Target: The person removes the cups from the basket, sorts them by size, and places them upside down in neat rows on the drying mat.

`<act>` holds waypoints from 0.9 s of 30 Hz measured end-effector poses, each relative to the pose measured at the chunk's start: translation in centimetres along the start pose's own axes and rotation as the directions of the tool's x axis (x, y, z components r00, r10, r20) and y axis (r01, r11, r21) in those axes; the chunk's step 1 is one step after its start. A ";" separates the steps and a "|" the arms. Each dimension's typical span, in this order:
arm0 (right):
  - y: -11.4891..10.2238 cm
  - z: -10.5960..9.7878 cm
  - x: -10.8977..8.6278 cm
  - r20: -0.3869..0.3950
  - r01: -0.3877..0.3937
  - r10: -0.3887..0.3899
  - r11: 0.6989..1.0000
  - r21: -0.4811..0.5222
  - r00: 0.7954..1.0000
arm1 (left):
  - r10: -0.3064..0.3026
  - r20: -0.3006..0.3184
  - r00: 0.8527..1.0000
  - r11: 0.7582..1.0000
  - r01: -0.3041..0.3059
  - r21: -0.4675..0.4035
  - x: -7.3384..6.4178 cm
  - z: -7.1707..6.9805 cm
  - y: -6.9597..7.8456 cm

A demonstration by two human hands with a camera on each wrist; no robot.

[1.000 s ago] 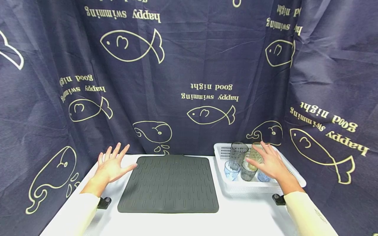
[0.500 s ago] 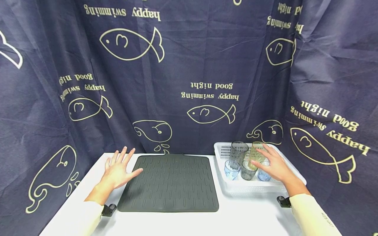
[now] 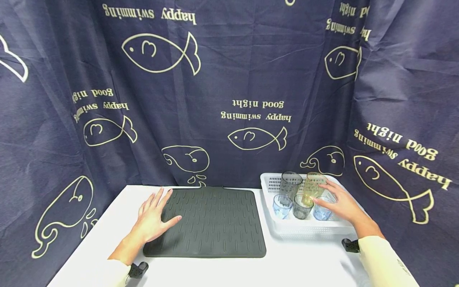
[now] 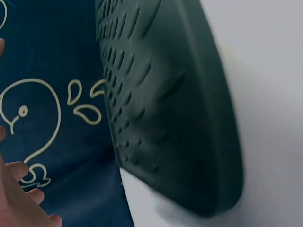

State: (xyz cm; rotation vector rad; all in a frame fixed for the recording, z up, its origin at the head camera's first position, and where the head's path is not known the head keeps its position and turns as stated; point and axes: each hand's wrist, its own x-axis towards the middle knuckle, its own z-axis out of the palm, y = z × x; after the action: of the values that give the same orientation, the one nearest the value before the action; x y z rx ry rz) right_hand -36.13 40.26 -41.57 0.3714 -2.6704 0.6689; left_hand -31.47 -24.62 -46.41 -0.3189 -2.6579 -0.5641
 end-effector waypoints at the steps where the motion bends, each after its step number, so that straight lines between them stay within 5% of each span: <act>1: 0.2 0.0 0.0 0.001 0.001 -0.001 1.000 0.004 1.000 | 0.003 -0.003 1.000 1.000 -0.003 -0.011 -0.2 0.2 0.2; 12: 1.7 -0.1 0.0 0.069 -0.060 0.051 0.990 0.128 0.996 | 0.007 -0.007 1.000 0.986 -0.009 -0.169 -2.6 2.3 2.7; 19: 3.0 0.1 0.2 0.192 -0.175 0.140 0.967 0.183 0.971 | 0.014 0.000 1.000 0.963 -0.014 -0.270 -3.9 3.1 4.1; 27: 3.9 -0.3 0.4 0.292 -0.209 0.147 0.959 0.194 0.945 | 0.005 0.030 1.000 0.923 0.007 -0.386 -4.9 3.6 5.6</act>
State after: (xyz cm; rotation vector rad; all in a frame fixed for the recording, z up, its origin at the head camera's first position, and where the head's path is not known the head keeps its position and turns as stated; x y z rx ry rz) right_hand -37.71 43.68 -42.75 0.2991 -2.9252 1.0485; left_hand -26.61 -18.77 -49.65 -0.4403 -2.5597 -1.0957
